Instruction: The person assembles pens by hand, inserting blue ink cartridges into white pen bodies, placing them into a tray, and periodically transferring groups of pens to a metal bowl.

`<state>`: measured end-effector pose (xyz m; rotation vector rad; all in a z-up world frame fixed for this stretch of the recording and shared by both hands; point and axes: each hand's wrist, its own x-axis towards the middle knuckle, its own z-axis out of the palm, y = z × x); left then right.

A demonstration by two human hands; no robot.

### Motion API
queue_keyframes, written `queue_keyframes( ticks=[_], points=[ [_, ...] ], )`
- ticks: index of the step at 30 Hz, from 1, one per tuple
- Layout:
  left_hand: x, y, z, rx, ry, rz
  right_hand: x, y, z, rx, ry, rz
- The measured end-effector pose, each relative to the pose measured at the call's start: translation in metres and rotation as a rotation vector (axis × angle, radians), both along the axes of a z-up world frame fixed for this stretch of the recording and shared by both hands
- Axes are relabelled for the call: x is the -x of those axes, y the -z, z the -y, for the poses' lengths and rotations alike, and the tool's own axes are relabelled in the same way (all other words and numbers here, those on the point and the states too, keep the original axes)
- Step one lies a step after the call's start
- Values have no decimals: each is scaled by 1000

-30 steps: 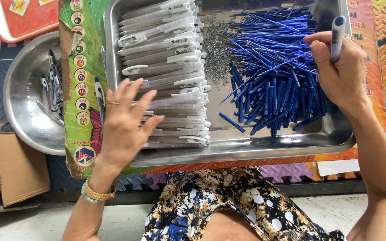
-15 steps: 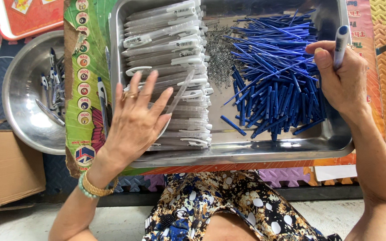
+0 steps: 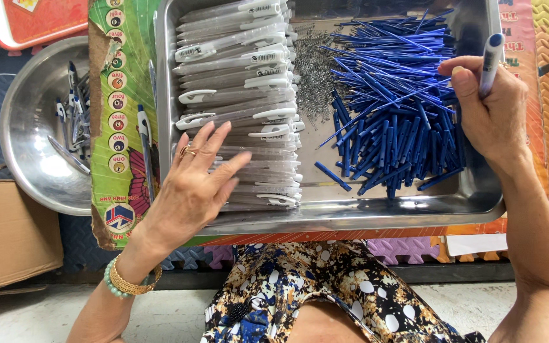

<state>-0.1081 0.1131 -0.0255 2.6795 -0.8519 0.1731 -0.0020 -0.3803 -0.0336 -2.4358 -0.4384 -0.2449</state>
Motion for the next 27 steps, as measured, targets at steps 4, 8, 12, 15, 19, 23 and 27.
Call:
queue_keyframes(
  ticks=[4,8,12,15,19,23,27],
  points=[
    [0,16,6,-135,-5,8,2,-1,-1,-12,-1,-5],
    [2,18,10,-183,-28,-33,2,-2,-1,-20,9,-31],
    [2,-26,-9,206,-214,12,4,-5,-3,-33,47,-68],
    [-9,-28,-50,44,-436,31,1,2,3,0,35,-18],
    [-11,12,-90,-10,-473,-84,-6,3,-1,2,76,-15],
    [-23,44,-111,-152,-600,-212,-7,-3,-6,-49,20,-17],
    [-29,45,-117,-310,-666,-297,-5,-9,-12,-38,23,-11]
  ],
)
